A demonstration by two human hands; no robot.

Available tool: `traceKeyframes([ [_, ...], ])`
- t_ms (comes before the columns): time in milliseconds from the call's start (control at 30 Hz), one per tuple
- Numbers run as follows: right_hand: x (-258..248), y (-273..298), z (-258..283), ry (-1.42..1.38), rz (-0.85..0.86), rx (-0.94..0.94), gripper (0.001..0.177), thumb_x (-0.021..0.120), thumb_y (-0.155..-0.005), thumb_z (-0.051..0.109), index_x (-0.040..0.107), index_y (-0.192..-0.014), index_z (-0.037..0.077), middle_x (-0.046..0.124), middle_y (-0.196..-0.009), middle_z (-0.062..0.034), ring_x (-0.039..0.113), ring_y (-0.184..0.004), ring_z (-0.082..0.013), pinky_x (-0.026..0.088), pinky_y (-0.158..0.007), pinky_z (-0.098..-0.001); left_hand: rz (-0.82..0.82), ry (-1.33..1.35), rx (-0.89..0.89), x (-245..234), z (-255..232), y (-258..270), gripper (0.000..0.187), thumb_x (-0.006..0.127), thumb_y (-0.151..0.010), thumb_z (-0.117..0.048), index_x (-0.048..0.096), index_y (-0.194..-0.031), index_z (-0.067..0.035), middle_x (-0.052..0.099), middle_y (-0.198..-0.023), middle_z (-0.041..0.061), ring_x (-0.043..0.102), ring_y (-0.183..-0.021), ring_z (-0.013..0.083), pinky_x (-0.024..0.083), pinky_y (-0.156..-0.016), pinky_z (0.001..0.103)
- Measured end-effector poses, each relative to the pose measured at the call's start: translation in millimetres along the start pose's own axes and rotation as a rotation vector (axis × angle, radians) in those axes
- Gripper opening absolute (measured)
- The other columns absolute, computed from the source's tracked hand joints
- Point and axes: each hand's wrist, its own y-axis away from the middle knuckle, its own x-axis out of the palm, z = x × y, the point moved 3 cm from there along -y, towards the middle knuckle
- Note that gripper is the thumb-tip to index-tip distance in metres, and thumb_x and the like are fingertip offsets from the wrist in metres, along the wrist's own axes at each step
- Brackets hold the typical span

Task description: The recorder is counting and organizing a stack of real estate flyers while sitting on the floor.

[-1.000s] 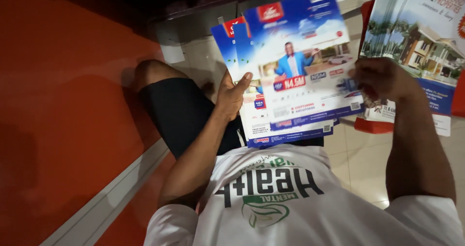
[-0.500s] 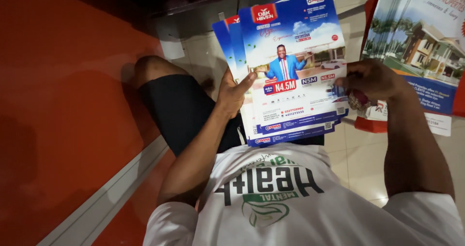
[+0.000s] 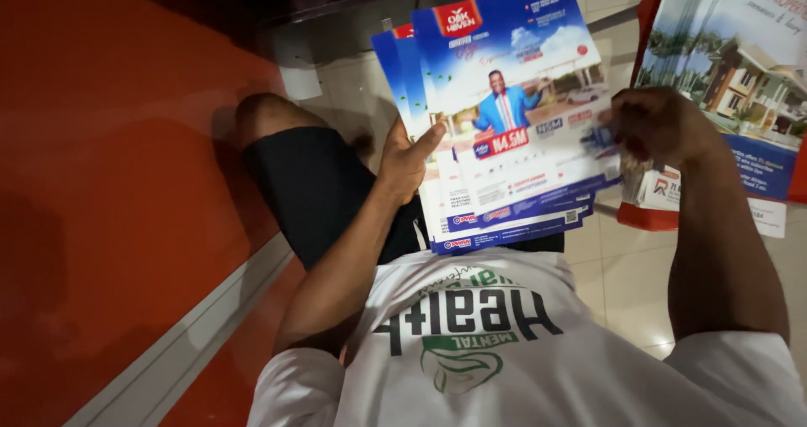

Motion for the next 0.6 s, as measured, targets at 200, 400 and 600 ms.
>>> traceKeyframes([
  [200, -25, -2, 30, -0.298, -0.189, -0.147, 0.009, 0.067, -0.103, 0.018, 0.071, -0.110, 0.013, 0.066, -0.078, -0.0047, 0.050, -0.049, -0.0138, 0.037, -0.042, -0.0307, 0.007, 0.030, -0.010, 12, -15, 3, 0.048, 0.070, -0.099, -0.011, 0.049, -0.142, -0.003, 0.065, -0.130, 0.008, 0.063, -0.117, 0.0183, 0.052, -0.102, 0.036],
  [400, -54, -55, 88, 0.347, -0.371, -0.614, 0.035, 0.077, -0.114, 0.016, 0.060, -0.089, -0.003, 0.056, -0.072, -0.0141, 0.051, -0.061, -0.0236, 0.042, -0.061, -0.0385, -0.023, 0.005, -0.039, 2, -1, 0, 0.045, 0.069, -0.100, -0.010, 0.051, -0.140, 0.000, 0.066, -0.128, 0.011, 0.064, -0.115, 0.0204, 0.054, -0.100, 0.037],
  [600, -59, -180, 127, 0.556, -0.347, -0.711, 0.037, 0.067, -0.115, 0.020, 0.058, -0.087, -0.003, 0.063, -0.076, -0.0125, 0.063, -0.069, -0.0193, 0.049, -0.061, -0.0370, -0.042, -0.035, -0.041, 5, -5, 0, 0.047, 0.070, -0.099, -0.012, 0.051, -0.140, -0.001, 0.065, -0.130, 0.011, 0.064, -0.116, 0.0199, 0.054, -0.100, 0.038],
])
